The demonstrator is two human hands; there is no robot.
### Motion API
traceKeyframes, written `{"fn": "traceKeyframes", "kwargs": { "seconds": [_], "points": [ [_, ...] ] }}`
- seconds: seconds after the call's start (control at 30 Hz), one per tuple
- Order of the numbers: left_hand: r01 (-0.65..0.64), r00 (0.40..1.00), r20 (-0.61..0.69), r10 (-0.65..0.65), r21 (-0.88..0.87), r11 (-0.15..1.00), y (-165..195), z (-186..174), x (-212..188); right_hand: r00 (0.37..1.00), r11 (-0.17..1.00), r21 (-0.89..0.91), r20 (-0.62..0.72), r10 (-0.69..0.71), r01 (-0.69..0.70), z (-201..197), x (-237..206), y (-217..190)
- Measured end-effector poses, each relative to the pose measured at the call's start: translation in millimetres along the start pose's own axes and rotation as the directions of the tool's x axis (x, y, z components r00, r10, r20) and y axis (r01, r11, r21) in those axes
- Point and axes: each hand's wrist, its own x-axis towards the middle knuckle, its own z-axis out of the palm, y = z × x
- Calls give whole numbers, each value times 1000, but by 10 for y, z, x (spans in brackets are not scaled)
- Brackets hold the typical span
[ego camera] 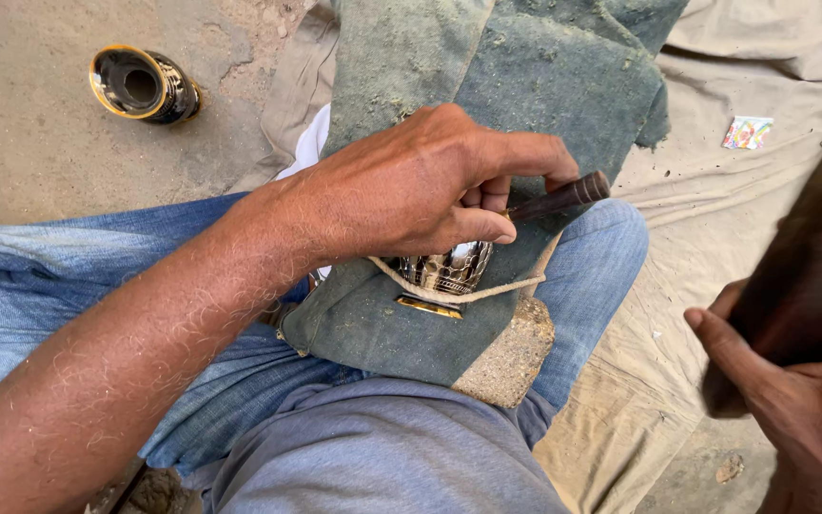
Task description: The person sits cross-legged and uses a chisel and hammer to emboss a decorative pattern on a small metal vessel. They repeatedly strike the chisel along the vessel's surface, rotating the vessel to work different areas.
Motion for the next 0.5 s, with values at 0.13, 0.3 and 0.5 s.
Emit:
{"fn": "traceKeyframes", "kwargs": {
  "seconds": [0.13,0.3,0.5],
  "points": [
    [-40,999,14,40,-26,999,-16,5,22,985,977,-143,92,-144,157,-31,-41,-198],
    [-45,999,11,46,-49,998,-33,5,6,969,959,-154,108,-222,237,-40,-27,-385],
    [-75,997,7,76,-66,995,-29,-28,-2,940,918,-206,115,-320,338,-18,-73,-286]
  ]
}}
